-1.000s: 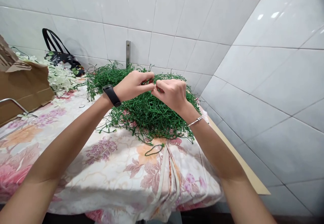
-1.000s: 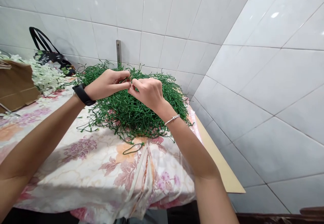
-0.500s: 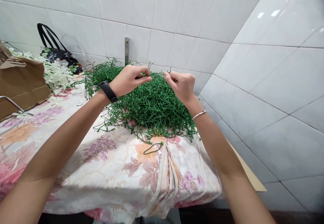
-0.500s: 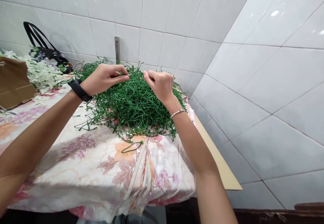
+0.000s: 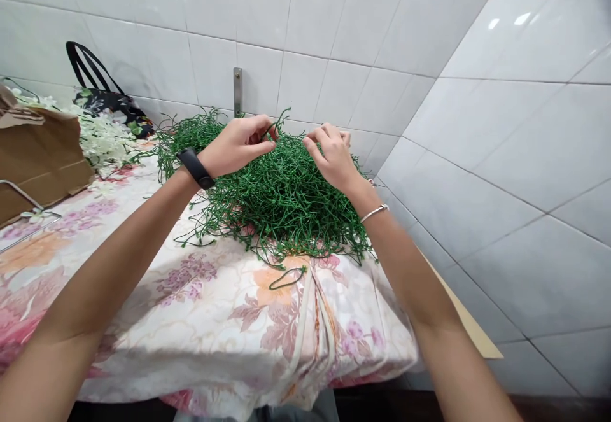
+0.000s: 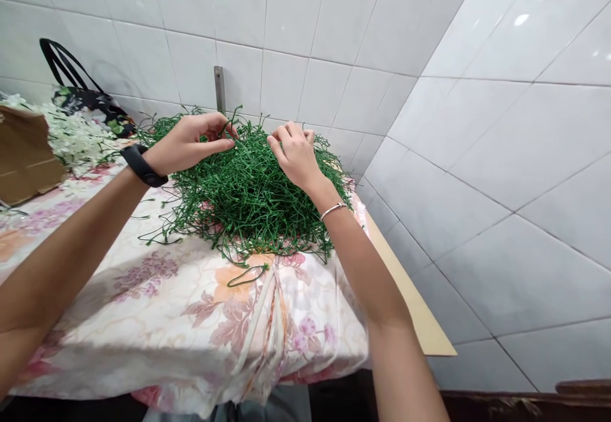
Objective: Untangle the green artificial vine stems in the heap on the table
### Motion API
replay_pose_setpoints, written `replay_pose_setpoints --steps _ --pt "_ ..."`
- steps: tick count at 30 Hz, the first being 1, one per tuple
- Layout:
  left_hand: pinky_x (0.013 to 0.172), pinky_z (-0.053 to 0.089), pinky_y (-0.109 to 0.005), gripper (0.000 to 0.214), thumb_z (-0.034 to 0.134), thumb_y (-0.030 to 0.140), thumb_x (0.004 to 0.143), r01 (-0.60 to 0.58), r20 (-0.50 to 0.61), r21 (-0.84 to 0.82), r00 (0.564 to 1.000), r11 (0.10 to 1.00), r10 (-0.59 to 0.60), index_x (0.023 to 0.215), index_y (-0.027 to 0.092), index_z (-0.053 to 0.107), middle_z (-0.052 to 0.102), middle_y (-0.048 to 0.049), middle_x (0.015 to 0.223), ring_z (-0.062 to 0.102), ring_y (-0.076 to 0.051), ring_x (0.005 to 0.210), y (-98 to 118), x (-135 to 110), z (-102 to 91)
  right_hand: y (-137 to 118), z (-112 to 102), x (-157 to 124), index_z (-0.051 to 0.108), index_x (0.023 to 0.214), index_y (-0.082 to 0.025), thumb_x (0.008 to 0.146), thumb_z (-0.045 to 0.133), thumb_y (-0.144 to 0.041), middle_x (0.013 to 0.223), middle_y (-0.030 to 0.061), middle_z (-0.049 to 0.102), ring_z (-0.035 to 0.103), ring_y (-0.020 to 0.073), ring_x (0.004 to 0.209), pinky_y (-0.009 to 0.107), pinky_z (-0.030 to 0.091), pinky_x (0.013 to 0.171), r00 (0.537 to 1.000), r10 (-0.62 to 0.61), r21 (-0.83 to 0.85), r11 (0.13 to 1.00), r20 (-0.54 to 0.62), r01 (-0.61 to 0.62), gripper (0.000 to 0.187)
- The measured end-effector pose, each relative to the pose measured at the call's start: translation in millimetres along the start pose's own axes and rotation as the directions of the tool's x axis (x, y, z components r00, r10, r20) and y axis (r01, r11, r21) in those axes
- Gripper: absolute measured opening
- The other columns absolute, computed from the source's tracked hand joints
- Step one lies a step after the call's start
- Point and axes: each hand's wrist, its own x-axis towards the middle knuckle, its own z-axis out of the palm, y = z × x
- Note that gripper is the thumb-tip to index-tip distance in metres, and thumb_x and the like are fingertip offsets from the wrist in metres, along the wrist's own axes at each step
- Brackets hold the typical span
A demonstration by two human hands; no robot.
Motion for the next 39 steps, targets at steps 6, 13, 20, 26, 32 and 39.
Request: replay_pose_setpoints --steps 6,13,20,26,32,39 --pt "0.051 0.033 -0.021 0.009 0.051 0.022 0.075 -0.034 -0.026 0.042 0.999 0.999 0.035 0.077 0.014 0.055 0.044 0.0021 0.059 0.037 -0.007 0.054 0 0 5.0 -24 -18 4 0.052 0.078 -0.015 0.085 0.032 -0.045 0.075 0.0024 0.054 0.047 0.0082 0.070 0.023 0.035 0.066 0.987 -0.061 0.337 0.941 0.146 0.008 0.036" --pt "0.052 0.033 -0.020 0.008 0.051 0.021 0.074 -0.079 -0.019 0.056 0.997 0.995 0.080 0.079 0.015 0.054 0.046 0.0019 0.060 0.040 -0.008 0.056 12 -2 5.0 -40 -27 3 0.050 0.078 -0.015 0.085 0.038 -0.037 0.067 -0.0003 0.053 0.044 0.0061 0.061 0.020 0.035 0.060 0.959 -0.145 0.402 0.915 0.244 0.036 0.026" --pt "0.046 0.029 -0.019 0.020 0.052 0.033 0.077 -0.039 -0.073 0.057 0.996 0.998 0.043 0.070 0.014 0.053 0.043 0.0043 0.050 0.036 -0.006 0.047 16 -1 10.5 -41 -21 3 0.047 0.072 -0.014 0.083 0.035 -0.013 0.071 0.0023 0.050 0.044 0.0074 0.066 0.021 0.036 0.063 0.971 -0.150 0.352 0.933 0.185 0.077 0.016" --pt "0.044 0.021 -0.020 0.013 0.049 0.023 0.078 -0.001 -0.144 0.200 0.989 0.980 0.031 0.068 0.014 0.051 0.026 0.0083 0.040 0.023 -0.006 0.040 15 -1 13.5 -47 -17 2 0.044 0.074 -0.015 0.086 0.032 -0.018 0.068 0.0012 0.045 0.039 0.0075 0.062 0.021 0.033 0.060 0.973 -0.173 0.290 0.949 0.155 0.123 0.018" --pt "0.044 0.020 -0.021 0.012 0.047 0.022 0.080 0.017 -0.172 0.195 0.985 0.981 0.018 0.071 0.015 0.051 0.026 0.0078 0.040 0.023 -0.007 0.040 16 -2 12.3 -48 -18 -1 0.046 0.075 -0.015 0.087 0.031 -0.025 0.064 -0.0002 0.046 0.038 0.0058 0.056 0.021 0.028 0.055 0.977 -0.153 0.173 0.977 0.146 0.127 0.022" --pt "0.045 0.018 -0.021 0.014 0.049 0.023 0.079 -0.008 -0.154 0.194 0.987 0.981 0.039 0.066 0.016 0.050 0.025 0.0077 0.041 0.021 -0.006 0.041 18 -2 14.8 -48 -14 -4 0.041 0.057 -0.016 0.081 0.035 -0.023 0.049 -0.0049 0.034 0.024 0.0035 0.045 0.020 0.023 0.048 0.983 -0.182 0.026 0.983 0.015 0.182 0.027"
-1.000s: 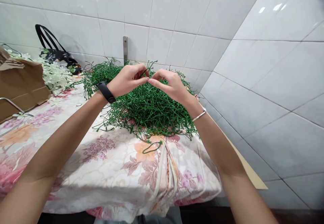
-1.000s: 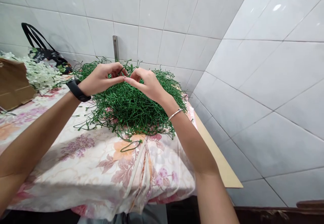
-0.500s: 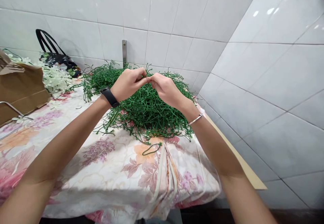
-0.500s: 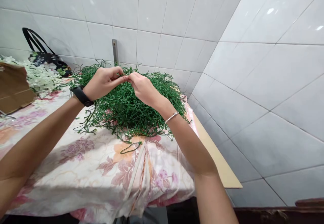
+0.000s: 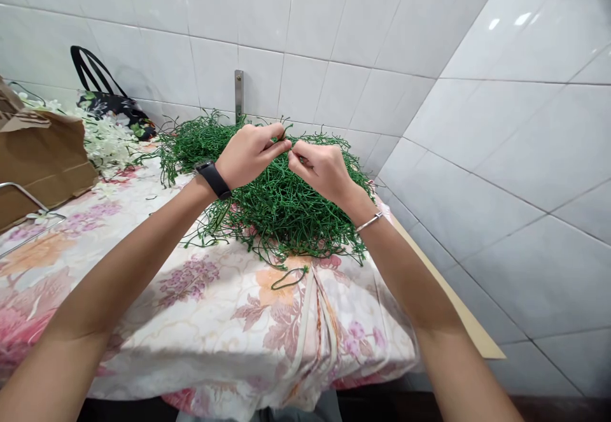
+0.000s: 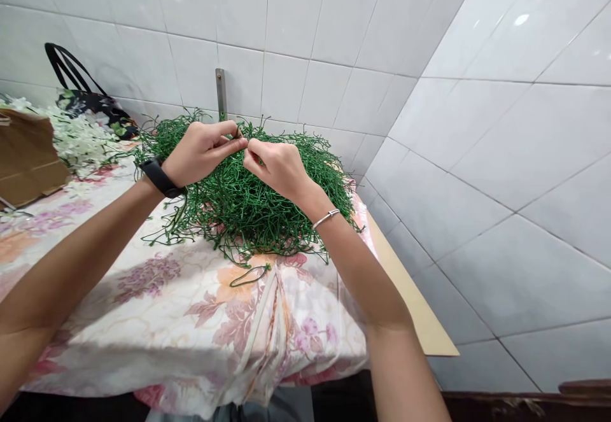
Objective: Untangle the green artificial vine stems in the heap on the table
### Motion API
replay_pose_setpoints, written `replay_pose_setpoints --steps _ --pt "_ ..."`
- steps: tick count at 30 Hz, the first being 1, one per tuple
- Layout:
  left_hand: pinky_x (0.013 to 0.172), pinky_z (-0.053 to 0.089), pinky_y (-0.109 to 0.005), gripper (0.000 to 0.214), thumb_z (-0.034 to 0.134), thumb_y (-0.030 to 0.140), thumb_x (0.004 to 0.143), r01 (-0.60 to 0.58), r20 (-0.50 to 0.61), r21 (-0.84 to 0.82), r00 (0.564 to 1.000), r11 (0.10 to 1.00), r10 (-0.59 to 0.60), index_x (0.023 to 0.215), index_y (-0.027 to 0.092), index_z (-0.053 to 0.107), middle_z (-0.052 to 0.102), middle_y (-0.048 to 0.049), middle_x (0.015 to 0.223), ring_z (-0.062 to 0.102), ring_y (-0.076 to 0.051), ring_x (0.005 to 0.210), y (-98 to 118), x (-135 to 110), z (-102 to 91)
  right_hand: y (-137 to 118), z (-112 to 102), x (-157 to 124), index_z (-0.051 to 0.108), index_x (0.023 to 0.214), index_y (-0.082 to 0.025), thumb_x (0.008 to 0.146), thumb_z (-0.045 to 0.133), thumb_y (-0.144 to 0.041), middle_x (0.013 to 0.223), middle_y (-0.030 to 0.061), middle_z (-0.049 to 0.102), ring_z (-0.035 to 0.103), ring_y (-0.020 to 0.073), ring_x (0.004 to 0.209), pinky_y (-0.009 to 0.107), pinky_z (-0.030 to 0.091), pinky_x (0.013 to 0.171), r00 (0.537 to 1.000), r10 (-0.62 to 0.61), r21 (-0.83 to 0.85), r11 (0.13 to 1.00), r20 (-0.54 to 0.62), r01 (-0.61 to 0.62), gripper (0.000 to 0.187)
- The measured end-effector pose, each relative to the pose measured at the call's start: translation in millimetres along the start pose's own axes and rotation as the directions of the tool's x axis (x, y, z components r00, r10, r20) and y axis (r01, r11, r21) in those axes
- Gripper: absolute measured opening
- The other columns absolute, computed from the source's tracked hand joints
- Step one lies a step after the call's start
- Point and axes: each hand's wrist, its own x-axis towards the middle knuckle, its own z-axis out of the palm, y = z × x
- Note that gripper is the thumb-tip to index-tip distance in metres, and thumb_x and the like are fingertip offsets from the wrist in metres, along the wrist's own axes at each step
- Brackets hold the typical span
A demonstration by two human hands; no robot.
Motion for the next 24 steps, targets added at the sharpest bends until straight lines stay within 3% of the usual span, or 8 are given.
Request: replay_pose_setpoints --steps 4,9,10,13,16,19,24 --pt "0.045 0.018 -0.022 0.013 0.049 0.023 0.079 -0.009 -0.011 0.032 1.000 0.999 0.010 0.067 0.017 0.050 0.027 0.0067 0.042 0.022 -0.007 0.041 1 0 2.4 0 1 -1 0.036 0.049 -0.015 0.081 0.034 -0.025 0.045 -0.0051 0.029 0.022 0.0036 0.043 0.021 0.020 0.047 1.000 0.007 -0.081 0.997 -0.027 -0.010 0.034" --pt "0.047 0.018 -0.025 0.014 0.047 0.028 0.079 0.132 -0.279 0.072 0.954 0.989 -0.108 0.068 0.019 0.051 0.031 0.0040 0.043 0.029 -0.010 0.044 -27 2 -13.6 3 -3 -1 0.029 0.046 -0.015 0.085 0.032 -0.035 0.043 -0.0049 0.025 0.019 0.0037 0.042 0.021 0.018 0.047 0.997 0.071 -0.096 0.993 -0.032 -0.073 0.044" --pt "0.046 0.019 -0.025 0.015 0.048 0.029 0.078 0.149 -0.277 0.032 0.951 0.988 -0.135 0.067 0.020 0.050 0.031 0.0043 0.043 0.029 -0.009 0.043 -35 2 -19.2 6 -4 0 0.030 0.046 -0.015 0.086 0.031 -0.036 0.043 -0.0049 0.025 0.020 0.0036 0.042 0.021 0.018 0.047 0.994 0.102 -0.091 0.990 -0.038 -0.105 0.045" --pt "0.041 0.018 -0.024 0.018 0.051 0.030 0.076 0.249 -0.204 -0.130 0.940 0.960 -0.272 0.063 0.018 0.047 0.030 0.0057 0.041 0.025 -0.006 0.038 -53 2 -32.9 14 -4 0 0.036 0.051 -0.016 0.085 0.030 -0.043 0.045 -0.0045 0.029 0.024 0.0040 0.043 0.021 0.019 0.047 0.979 0.203 -0.089 0.975 -0.004 -0.202 0.044" --pt "0.036 0.019 -0.021 0.019 0.049 0.032 0.077 0.333 -0.004 -0.346 0.934 0.877 -0.357 0.066 0.017 0.047 0.030 0.0060 0.042 0.026 -0.005 0.036 -55 3 -35.3 22 -1 -1 0.046 0.060 -0.016 0.083 0.034 -0.047 0.051 -0.0027 0.040 0.034 0.0060 0.048 0.022 0.022 0.049 0.958 0.264 -0.119 0.961 0.110 -0.251 0.040" --pt "0.038 0.025 -0.019 0.019 0.046 0.033 0.079 0.344 0.206 -0.435 0.938 0.832 -0.280 0.073 0.015 0.050 0.033 0.0049 0.046 0.031 -0.005 0.039 -46 5 -28.2 28 3 -3 0.053 0.081 -0.016 0.079 0.045 -0.042 0.073 0.0022 0.052 0.044 0.0098 0.061 0.023 0.029 0.056 0.938 0.275 -0.136 0.959 0.212 -0.250 0.028" --pt "0.041 0.026 -0.018 0.020 0.056 0.022 0.072 0.284 0.330 -0.429 0.933 0.858 -0.144 0.089 0.015 0.048 0.038 0.0048 0.054 0.033 -0.004 0.045 -34 5 -17.5 32 5 -3 0.047 0.111 -0.014 0.080 0.043 -0.027 0.099 0.0097 0.049 0.046 0.0179 0.088 0.031 0.034 0.078 0.940 0.234 -0.106 0.971 0.249 -0.214 0.035"
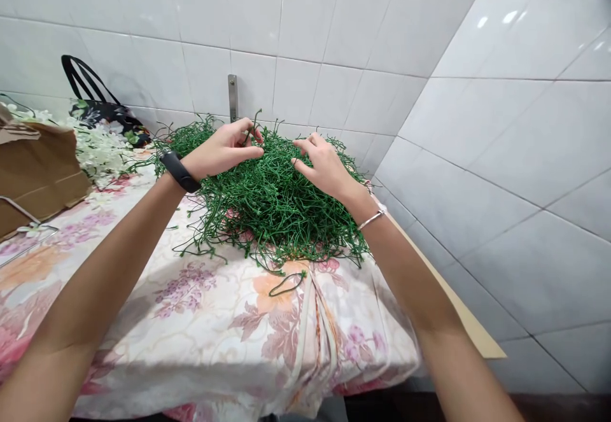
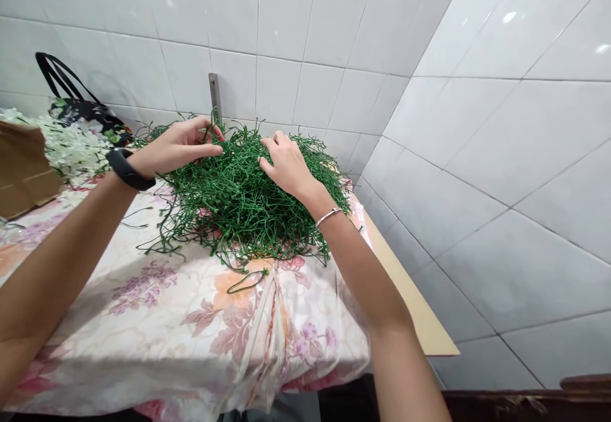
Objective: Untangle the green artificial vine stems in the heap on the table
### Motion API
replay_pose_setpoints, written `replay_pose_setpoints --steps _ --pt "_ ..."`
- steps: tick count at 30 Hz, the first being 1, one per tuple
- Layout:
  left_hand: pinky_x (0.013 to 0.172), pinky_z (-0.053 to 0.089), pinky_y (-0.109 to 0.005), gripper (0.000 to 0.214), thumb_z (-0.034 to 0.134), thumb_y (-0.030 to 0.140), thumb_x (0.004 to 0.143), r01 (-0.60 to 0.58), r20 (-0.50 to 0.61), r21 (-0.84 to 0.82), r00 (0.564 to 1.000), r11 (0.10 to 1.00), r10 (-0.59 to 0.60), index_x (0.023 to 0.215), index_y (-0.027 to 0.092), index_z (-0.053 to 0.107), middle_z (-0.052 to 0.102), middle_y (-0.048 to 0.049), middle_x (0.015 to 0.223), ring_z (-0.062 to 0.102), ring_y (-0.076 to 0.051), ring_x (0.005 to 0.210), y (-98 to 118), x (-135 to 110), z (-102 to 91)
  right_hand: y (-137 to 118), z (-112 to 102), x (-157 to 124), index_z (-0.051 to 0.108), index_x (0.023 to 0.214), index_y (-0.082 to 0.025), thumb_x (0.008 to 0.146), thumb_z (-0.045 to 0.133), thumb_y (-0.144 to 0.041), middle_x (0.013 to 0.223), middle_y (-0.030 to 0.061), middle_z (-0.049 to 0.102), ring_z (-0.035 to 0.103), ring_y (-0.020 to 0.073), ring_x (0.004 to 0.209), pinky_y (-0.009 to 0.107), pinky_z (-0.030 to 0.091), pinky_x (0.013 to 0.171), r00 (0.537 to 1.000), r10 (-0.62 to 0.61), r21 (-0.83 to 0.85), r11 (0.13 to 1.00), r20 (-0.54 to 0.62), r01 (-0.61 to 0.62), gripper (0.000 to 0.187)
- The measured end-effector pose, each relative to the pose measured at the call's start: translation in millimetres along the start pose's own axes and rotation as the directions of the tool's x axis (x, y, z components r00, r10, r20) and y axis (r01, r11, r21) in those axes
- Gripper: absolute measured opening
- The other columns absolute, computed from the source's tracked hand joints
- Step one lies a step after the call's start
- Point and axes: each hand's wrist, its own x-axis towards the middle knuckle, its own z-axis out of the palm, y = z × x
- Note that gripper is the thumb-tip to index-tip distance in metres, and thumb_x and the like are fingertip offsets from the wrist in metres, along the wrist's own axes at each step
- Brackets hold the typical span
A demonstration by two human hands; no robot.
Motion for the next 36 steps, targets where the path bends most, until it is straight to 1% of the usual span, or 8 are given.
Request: replay_pose_setpoints --steps 5,11,14,17,19,23,30,36 --pt "0.045 0.030 -0.018 0.036 0.057 0.015 0.069 -0.066 0.064 0.006 0.996 0.998 0.066 0.102 0.016 0.043 0.038 0.0053 0.056 0.037 -0.005 0.049 -3 -1 2.6 -7 -3 -2 0.038 0.120 -0.022 0.076 0.040 -0.012 0.112 0.0073 0.045 0.038 0.0225 0.105 0.039 0.026 0.085 1.000 -0.014 -0.024 1.000 -0.021 0.014 0.045" --pt "0.050 0.038 -0.018 0.064 0.059 0.014 0.067 -0.124 0.071 -0.048 0.989 0.991 0.127 0.121 0.019 0.025 0.049 0.0019 0.067 0.047 -0.007 0.055 -2 -2 5.2 -22 -8 -7 0.036 0.117 -0.022 0.075 0.048 -0.023 0.108 0.0075 0.045 0.041 0.0217 0.101 0.038 0.027 0.084 0.997 -0.069 -0.011 0.998 0.024 0.070 0.044" --pt "0.053 0.040 -0.019 0.065 0.058 0.014 0.068 -0.140 0.096 -0.051 0.985 0.989 0.145 0.122 0.019 0.023 0.050 0.0010 0.069 0.048 -0.007 0.058 0 -3 5.0 -24 -10 -6 0.045 0.099 -0.016 0.074 0.052 -0.026 0.087 0.0055 0.051 0.047 0.0166 0.080 0.035 0.031 0.076 0.997 0.054 -0.016 0.998 -0.058 -0.055 0.028" --pt "0.055 0.042 -0.020 0.068 0.060 0.014 0.065 -0.151 0.090 -0.015 0.984 0.988 0.152 0.123 0.019 0.024 0.050 0.0004 0.071 0.049 -0.008 0.060 -3 -2 4.7 -20 -13 -4 0.047 0.084 -0.016 0.073 0.055 -0.029 0.063 -0.0008 0.046 0.041 0.0098 0.058 0.029 0.034 0.063 0.974 0.194 0.088 0.979 -0.120 -0.184 0.019" --pt "0.056 0.042 -0.020 0.070 0.061 0.012 0.063 -0.167 0.079 0.019 0.983 0.986 0.165 0.123 0.019 0.026 0.049 -0.0001 0.073 0.048 -0.008 0.062 -7 -1 4.8 -16 -14 -2 0.046 0.079 -0.016 0.071 0.057 -0.029 0.057 -0.0031 0.042 0.038 0.0079 0.053 0.027 0.033 0.058 0.962 0.226 0.140 0.969 -0.154 -0.205 0.019" --pt "0.060 0.043 -0.021 0.067 0.060 0.010 0.064 -0.183 0.074 0.051 0.981 0.982 0.179 0.123 0.019 0.028 0.050 -0.0034 0.082 0.049 -0.009 0.066 -10 1 4.5 -11 -14 0 0.046 0.074 -0.016 0.064 0.065 -0.025 0.059 -0.0034 0.043 0.039 0.0068 0.055 0.027 0.033 0.059 0.953 0.213 0.129 0.973 -0.213 -0.189 0.023" --pt "0.061 0.044 -0.019 0.062 0.057 0.009 0.065 -0.193 0.043 0.056 0.981 0.980 0.190 0.120 0.020 0.031 0.051 -0.0076 0.097 0.049 -0.008 0.071 -5 -2 3.5 -7 -6 0 0.046 0.068 -0.017 0.062 0.067 -0.024 0.054 -0.0038 0.045 0.041 0.0069 0.051 0.024 0.031 0.050 0.950 0.277 0.197 0.949 -0.147 -0.246 0.023" --pt "0.064 0.046 -0.020 0.055 0.057 0.008 0.065 -0.203 -0.030 0.041 0.978 0.978 0.204 0.116 0.017 0.038 0.054 -0.0074 0.095 0.051 -0.009 0.072 -3 -2 4.8 0 -2 1 0.045 0.073 -0.016 0.061 0.061 -0.010 0.062 -0.0005 0.052 0.049 0.0093 0.057 0.025 0.040 0.054 0.961 0.246 0.350 0.918 -0.126 -0.189 0.020"
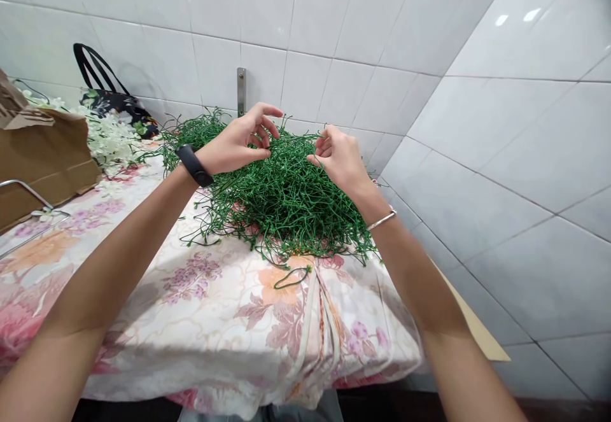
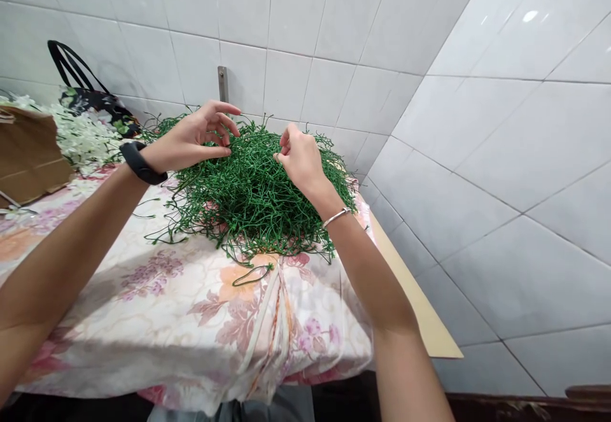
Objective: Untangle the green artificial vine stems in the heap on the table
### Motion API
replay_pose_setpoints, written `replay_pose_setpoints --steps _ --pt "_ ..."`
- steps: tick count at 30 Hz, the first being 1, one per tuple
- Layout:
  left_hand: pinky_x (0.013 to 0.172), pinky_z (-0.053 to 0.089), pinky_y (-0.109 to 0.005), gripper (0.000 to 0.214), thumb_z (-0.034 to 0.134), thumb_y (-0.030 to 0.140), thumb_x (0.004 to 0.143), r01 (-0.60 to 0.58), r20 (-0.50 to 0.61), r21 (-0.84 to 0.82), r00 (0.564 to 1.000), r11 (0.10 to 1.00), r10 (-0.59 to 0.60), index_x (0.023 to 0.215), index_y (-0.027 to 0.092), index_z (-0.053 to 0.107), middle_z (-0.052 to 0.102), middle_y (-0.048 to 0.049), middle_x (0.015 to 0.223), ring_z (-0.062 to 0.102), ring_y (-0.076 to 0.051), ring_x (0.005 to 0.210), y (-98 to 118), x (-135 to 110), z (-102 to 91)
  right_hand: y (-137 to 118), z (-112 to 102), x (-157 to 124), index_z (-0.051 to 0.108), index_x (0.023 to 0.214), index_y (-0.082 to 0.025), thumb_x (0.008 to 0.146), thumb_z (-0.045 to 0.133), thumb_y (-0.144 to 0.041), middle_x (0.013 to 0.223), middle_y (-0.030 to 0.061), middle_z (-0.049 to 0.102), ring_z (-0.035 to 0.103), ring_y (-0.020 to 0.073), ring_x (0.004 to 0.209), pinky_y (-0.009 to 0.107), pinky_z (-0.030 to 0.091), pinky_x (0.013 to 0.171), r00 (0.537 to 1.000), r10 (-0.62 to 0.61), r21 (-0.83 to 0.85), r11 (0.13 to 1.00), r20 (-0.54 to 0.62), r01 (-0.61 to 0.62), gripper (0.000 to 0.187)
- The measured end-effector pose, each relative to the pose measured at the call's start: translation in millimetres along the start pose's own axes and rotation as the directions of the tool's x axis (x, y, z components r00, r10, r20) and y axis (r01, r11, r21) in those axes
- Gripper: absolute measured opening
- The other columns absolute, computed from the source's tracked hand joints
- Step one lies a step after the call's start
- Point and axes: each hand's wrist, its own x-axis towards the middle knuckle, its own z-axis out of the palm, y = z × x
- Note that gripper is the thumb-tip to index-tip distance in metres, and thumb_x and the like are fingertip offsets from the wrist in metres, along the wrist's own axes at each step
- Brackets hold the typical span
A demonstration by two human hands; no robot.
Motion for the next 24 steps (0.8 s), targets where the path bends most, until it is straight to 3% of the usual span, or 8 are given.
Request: replay_pose_setpoints --steps 3,6,10,13,20,24 --pt "0.067 0.047 -0.021 0.048 0.057 0.009 0.066 -0.022 -0.042 -0.008 0.999 1.000 0.022 0.111 0.016 0.043 0.055 -0.0065 0.092 0.052 -0.009 0.074 3 0 0.1 -1 1 2 0.046 0.078 -0.015 0.060 0.048 0.001 0.070 0.0017 0.055 0.053 0.0094 0.063 0.025 0.045 0.061 0.999 -0.015 0.137 0.991 0.049 0.008 0.025" --pt "0.069 0.048 -0.022 0.039 0.056 0.009 0.066 -0.044 -0.065 0.003 0.997 0.999 0.044 0.104 0.015 0.049 0.055 -0.0064 0.092 0.053 -0.010 0.078 7 0 -0.3 -7 -1 2 0.049 0.083 -0.014 0.062 0.043 0.002 0.081 0.0040 0.057 0.056 0.0095 0.072 0.025 0.047 0.068 0.995 -0.016 0.317 0.948 0.097 -0.016 0.028" --pt "0.070 0.049 -0.022 0.031 0.056 0.011 0.068 -0.068 -0.094 -0.002 0.993 0.998 0.068 0.099 0.013 0.052 0.055 -0.0071 0.091 0.054 -0.011 0.080 14 -1 -0.3 -22 -8 0 0.056 0.084 -0.012 0.073 0.048 -0.014 0.083 0.0052 0.060 0.058 0.0092 0.076 0.026 0.047 0.073 0.976 -0.049 0.538 0.840 0.210 -0.074 0.014" --pt "0.070 0.049 -0.023 0.027 0.057 0.015 0.070 -0.075 -0.116 0.001 0.990 0.997 0.074 0.096 0.013 0.053 0.056 -0.0074 0.091 0.055 -0.012 0.081 18 -1 1.1 -31 -13 -3 0.059 0.081 -0.012 0.073 0.055 -0.032 0.076 0.0040 0.061 0.058 0.0089 0.071 0.026 0.047 0.071 0.946 -0.098 0.592 0.798 0.309 -0.110 0.022" --pt "0.060 0.045 -0.019 0.029 0.061 0.029 0.069 -0.085 -0.104 0.086 0.990 0.993 0.094 0.093 0.014 0.054 0.057 -0.0068 0.093 0.053 -0.012 0.084 22 -2 9.1 -37 -11 -5 0.055 0.078 -0.014 0.070 0.059 -0.039 0.072 0.0003 0.057 0.056 0.0078 0.068 0.026 0.049 0.071 0.942 -0.199 0.680 0.732 0.272 -0.042 0.027" --pt "0.054 0.040 -0.019 0.019 0.058 0.030 0.073 -0.084 -0.126 0.188 0.986 0.979 0.108 0.082 0.013 0.057 0.058 -0.0045 0.081 0.050 -0.010 0.072 21 -1 13.1 -40 -14 -6 0.054 0.079 -0.013 0.074 0.055 -0.038 0.076 0.0018 0.057 0.057 0.0084 0.071 0.025 0.048 0.072 0.936 -0.241 0.708 0.706 0.257 -0.012 0.025"
